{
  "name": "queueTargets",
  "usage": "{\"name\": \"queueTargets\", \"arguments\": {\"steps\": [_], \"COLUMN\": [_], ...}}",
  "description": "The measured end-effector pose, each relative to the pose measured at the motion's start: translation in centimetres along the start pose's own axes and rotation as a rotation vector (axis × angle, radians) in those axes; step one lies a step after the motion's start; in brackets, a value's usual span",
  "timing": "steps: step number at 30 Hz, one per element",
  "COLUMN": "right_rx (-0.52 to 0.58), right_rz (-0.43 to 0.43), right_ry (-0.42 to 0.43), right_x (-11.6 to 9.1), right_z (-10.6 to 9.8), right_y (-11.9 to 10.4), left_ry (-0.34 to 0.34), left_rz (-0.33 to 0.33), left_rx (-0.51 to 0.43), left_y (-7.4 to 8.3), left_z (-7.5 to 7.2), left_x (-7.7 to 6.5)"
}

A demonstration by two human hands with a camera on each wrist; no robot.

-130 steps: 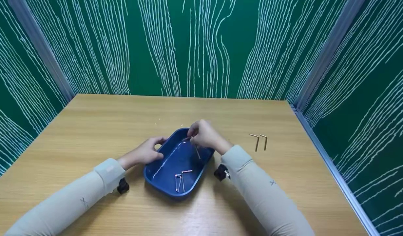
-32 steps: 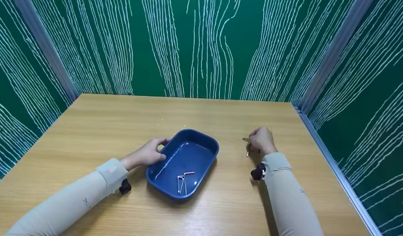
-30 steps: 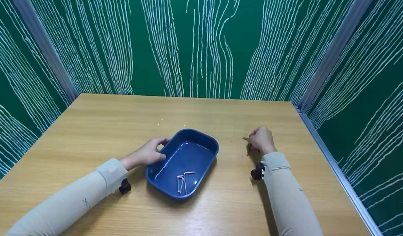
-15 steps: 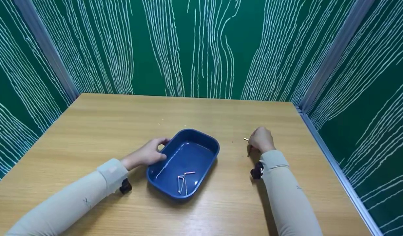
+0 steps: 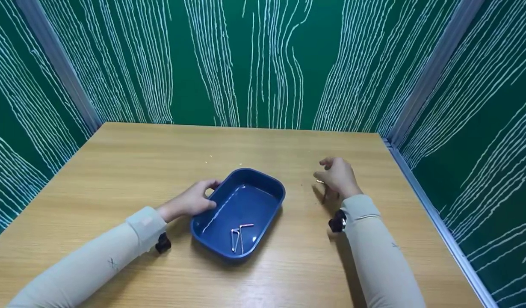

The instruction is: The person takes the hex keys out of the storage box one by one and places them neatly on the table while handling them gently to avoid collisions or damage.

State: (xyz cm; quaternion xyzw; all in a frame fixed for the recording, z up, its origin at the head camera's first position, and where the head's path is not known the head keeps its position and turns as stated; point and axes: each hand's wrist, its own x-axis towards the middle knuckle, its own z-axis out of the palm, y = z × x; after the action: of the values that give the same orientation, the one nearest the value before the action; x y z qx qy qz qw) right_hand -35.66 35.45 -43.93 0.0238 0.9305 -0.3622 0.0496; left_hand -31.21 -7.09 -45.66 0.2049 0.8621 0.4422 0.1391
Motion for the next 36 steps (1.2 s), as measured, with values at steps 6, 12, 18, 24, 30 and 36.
{"name": "queueTargets", "arguments": {"steps": [6, 12, 18, 24, 30, 36], "right_rx": [-0.001, -0.013, -0.021, -0.008, -0.02, -0.029], "right_rz": [-0.034, -0.147, -0.253, -0.315, -0.393, -0.453], "right_ry": [-0.003, 0.028, 0.055, 0.036, 0.02, -0.001], "right_x": [-0.2, -0.5, -0.8, -1.2, -2.0, -2.6], "right_z": [-0.3, -0.2, 0.0, 0.4, 0.8, 1.7], "right_y": [-0.8, -1.3, -2.0, -3.2, -4.6, -6.2], "left_ry": [-0.001, 0.004, 0.005, -0.005, -0.011, -0.004], "left_rz": [0.001, 0.01, 0.004, -0.023, -0.028, -0.038], "left_rx": [-0.011, 0.005, 0.023, 0.003, -0.017, -0.031], "left_y": [0.0, -0.1, 0.1, 0.1, 0.0, 0.1], "left_z": [0.0, 0.0, 0.0, 0.0, 0.2, 0.2], "left_x": [0.0, -0.1, 0.0, 0.0, 0.0, -0.1]}}
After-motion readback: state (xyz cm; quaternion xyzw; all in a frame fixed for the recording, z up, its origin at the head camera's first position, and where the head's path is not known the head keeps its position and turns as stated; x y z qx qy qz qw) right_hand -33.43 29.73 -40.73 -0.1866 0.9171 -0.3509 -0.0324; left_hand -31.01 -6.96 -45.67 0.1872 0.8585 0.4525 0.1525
